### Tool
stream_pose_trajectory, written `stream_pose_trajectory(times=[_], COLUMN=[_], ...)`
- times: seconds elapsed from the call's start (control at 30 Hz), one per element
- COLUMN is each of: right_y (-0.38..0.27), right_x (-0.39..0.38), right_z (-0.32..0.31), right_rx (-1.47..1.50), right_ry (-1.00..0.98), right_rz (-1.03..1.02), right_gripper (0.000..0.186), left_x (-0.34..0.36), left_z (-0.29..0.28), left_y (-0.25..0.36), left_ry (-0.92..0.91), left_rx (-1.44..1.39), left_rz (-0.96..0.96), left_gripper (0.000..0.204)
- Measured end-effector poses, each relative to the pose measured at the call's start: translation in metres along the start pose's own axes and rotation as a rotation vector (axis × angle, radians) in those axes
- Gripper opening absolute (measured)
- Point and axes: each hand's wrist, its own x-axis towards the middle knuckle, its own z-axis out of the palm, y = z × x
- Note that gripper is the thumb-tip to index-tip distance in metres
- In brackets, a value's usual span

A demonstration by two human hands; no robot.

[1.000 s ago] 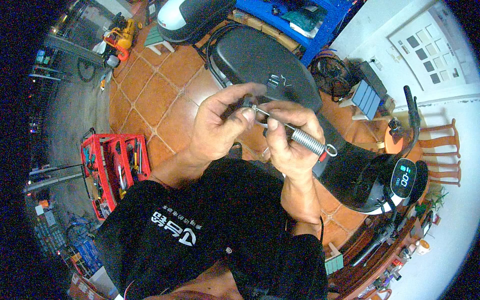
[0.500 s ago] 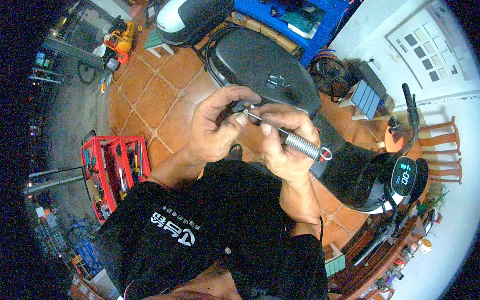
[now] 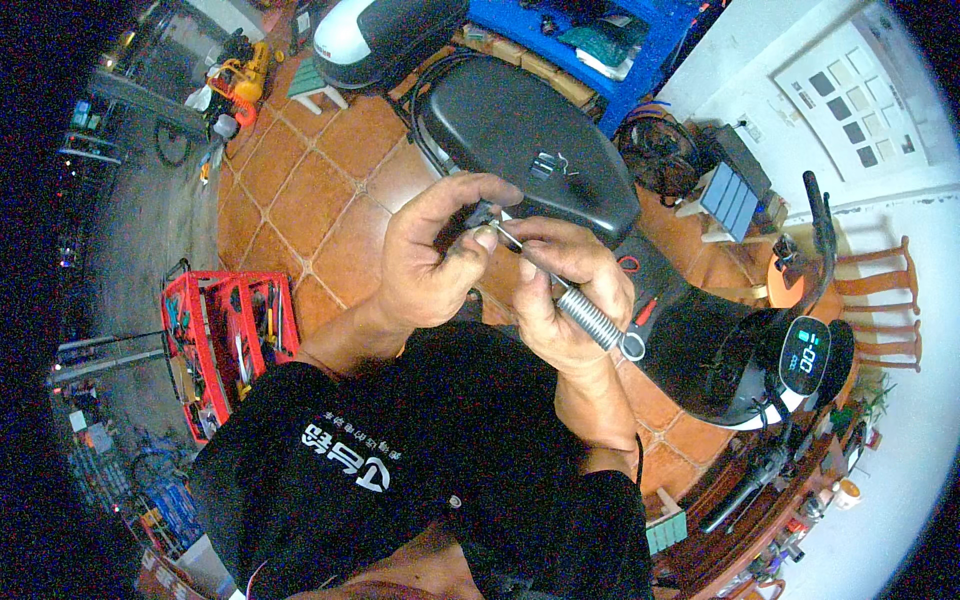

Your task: The person uses a screwdriver to adjust and tighten wires inside a small electrical component attached to an electric scooter's handlebar. The person repeatedly manipulates the wires and screws, occasionally repositioning the component.

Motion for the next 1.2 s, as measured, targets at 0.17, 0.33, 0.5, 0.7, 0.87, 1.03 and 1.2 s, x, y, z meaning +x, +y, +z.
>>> stream_pose_trajectory(times=[0.17,0.33,0.5,0.7,0.87,1.03,1.2], right_y=[0.0021,0.0043,0.0016,0.0024,0.0024,0.0046,0.0061], right_x=[-0.0026,-0.0036,-0.0006,-0.0012,0.0007,-0.0007,-0.0012], right_z=[0.0012,0.0052,0.0019,0.0041,0.0019,0.0012,0.002], right_rx=[0.01,0.083,0.04,0.113,0.074,0.075,0.06], right_ry=[0.009,0.048,-0.019,0.029,0.02,0.016,0.021], right_rz=[0.011,0.032,0.026,0.066,0.025,0.029,0.018], right_gripper=[0.014,0.014,0.013,0.013,0.013,0.013,0.013], left_x=[0.0001,-0.0001,-0.0011,-0.0015,-0.0007,0.0003,0.0009], left_z=[0.0002,0.0016,-0.0003,0.0021,0.0022,0.0026,0.0028], left_y=[0.0012,-0.0001,0.0012,-0.0027,0.0031,0.0025,0.0043], left_ry=[0.013,0.034,0.02,0.032,0.002,0.015,0.016], left_rx=[-0.02,-0.026,-0.027,-0.069,-0.076,-0.076,-0.096], left_rz=[-0.023,-0.022,-0.067,-0.03,-0.1,-0.084,-0.127], left_gripper=[0.034,0.035,0.035,0.034,0.032,0.034,0.034])
